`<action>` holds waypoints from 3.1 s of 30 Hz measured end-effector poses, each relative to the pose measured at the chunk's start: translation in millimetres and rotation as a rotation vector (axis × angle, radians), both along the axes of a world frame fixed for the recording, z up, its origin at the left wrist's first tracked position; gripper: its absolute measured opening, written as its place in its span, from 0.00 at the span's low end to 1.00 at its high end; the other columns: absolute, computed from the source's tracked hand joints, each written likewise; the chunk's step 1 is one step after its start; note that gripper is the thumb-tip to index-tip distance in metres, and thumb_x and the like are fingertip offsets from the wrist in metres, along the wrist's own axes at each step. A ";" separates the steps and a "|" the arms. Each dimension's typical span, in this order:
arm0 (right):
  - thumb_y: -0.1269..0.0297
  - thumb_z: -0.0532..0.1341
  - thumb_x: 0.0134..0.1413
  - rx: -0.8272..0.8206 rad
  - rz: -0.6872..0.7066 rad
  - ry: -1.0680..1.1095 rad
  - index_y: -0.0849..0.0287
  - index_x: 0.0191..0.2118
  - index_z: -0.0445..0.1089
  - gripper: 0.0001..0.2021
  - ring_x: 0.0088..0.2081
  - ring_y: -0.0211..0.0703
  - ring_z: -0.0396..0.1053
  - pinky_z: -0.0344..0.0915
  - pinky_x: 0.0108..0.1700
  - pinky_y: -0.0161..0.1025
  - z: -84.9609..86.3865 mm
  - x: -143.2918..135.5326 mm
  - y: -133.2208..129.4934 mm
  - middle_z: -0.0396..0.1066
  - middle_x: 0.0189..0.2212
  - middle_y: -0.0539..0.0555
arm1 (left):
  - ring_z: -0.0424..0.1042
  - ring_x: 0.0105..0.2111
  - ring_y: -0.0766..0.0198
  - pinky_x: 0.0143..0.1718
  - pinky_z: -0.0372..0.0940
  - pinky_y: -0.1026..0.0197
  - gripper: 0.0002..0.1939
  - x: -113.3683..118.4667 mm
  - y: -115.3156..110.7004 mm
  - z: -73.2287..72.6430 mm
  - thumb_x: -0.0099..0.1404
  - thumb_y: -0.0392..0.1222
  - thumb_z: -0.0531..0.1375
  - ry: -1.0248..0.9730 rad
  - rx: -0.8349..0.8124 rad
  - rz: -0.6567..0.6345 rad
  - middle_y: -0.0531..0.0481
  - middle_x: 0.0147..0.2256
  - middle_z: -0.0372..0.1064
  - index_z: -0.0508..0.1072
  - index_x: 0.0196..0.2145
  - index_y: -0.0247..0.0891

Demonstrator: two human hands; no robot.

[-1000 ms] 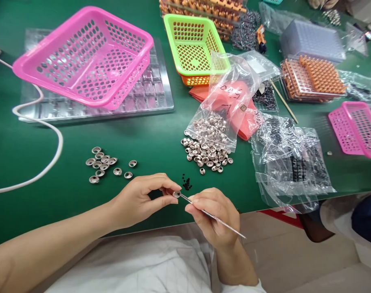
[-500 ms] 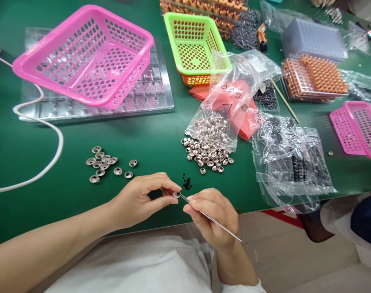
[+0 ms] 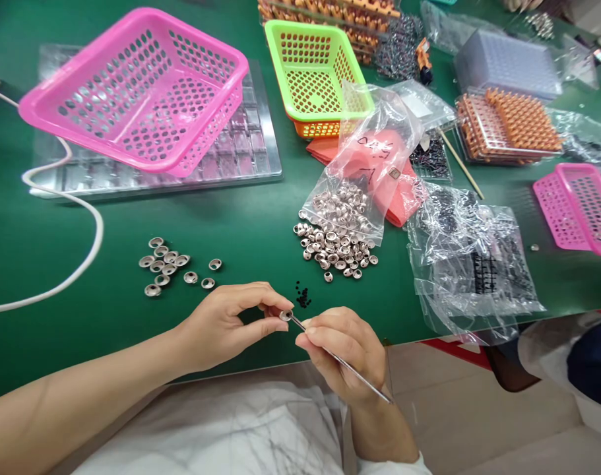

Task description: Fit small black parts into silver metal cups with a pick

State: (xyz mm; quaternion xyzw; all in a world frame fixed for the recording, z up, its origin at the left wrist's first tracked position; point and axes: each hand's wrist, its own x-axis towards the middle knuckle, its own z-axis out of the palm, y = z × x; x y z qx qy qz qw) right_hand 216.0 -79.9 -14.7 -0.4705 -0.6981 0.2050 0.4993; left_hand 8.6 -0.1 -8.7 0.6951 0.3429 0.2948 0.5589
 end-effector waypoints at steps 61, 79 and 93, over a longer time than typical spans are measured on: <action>0.79 0.68 0.53 0.100 -0.090 -0.140 0.58 0.48 0.72 0.17 0.36 0.42 0.76 0.78 0.34 0.42 8.6 -14.9 -7.8 0.77 0.38 0.54 | 0.77 0.30 0.67 0.35 0.73 0.67 0.05 -0.9 -1.4 2.0 0.63 0.33 0.66 0.010 -0.050 0.023 0.49 0.32 0.78 0.79 0.39 0.34; 0.83 0.67 0.51 0.120 -0.057 -0.114 0.63 0.47 0.72 0.18 0.37 0.41 0.76 0.77 0.33 0.41 3.2 -11.8 -7.4 0.77 0.39 0.56 | 0.76 0.31 0.68 0.35 0.72 0.68 0.06 -0.8 -0.6 0.4 0.64 0.33 0.66 0.002 -0.043 0.017 0.49 0.32 0.78 0.79 0.39 0.32; 0.82 0.68 0.51 0.135 -0.056 -0.101 0.62 0.48 0.72 0.19 0.36 0.42 0.76 0.77 0.33 0.41 2.8 -11.7 -8.8 0.77 0.39 0.55 | 0.76 0.31 0.69 0.35 0.71 0.69 0.06 -1.4 -1.2 0.9 0.63 0.32 0.66 0.003 -0.031 0.013 0.50 0.33 0.78 0.79 0.39 0.33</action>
